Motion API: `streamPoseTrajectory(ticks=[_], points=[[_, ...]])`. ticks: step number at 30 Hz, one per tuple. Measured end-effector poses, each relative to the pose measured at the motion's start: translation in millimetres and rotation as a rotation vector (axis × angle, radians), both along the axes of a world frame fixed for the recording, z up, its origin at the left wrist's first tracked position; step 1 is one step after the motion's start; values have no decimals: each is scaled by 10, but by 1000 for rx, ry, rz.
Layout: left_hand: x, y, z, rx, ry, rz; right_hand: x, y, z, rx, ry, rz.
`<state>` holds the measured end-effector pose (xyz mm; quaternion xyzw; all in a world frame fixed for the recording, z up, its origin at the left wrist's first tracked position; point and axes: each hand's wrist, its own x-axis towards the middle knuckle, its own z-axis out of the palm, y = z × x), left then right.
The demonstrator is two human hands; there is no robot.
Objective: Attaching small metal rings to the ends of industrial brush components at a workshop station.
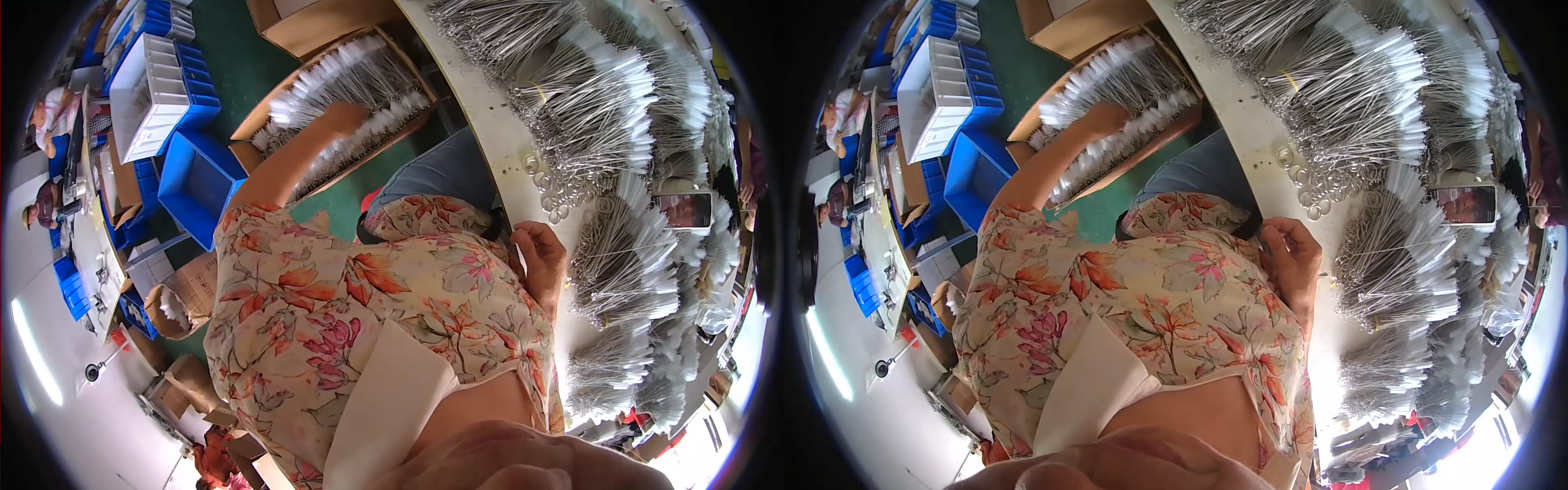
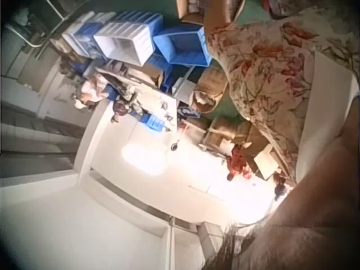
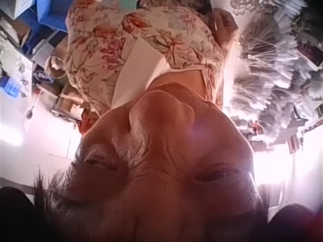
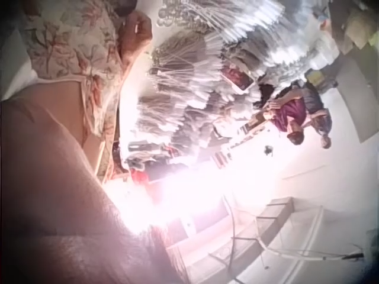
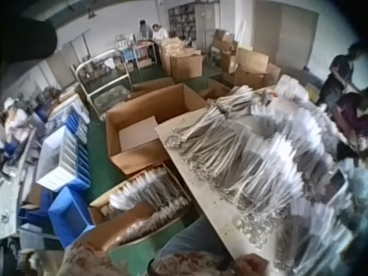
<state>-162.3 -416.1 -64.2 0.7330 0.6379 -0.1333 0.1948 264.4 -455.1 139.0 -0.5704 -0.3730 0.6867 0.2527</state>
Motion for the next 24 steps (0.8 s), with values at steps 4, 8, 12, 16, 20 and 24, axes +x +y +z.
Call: streamPoseTrajectory(ticks=[4, 8, 12, 16, 20, 24], points=[[-223, -256, -376, -105, 127, -116, -64, 46, -63, 9, -10, 34], [25, -147, -270, -91, -314, 96, -16, 102, -82, -14, 33, 23], [-157, 228, 558, -57, -669, -68, 75, 126, -112, 76, -35, 164], [696, 801, 2650, -271, -1247, 92, 306, 185, 248, 347, 74, 286], [1785, 1816, 3347, 34, -1097, -125, 775, 228, 473, 680, 136, 336], [2457, 3230, 3231, 75, -1065, -53, 1471, 125, 965, 842, 5, 108]])
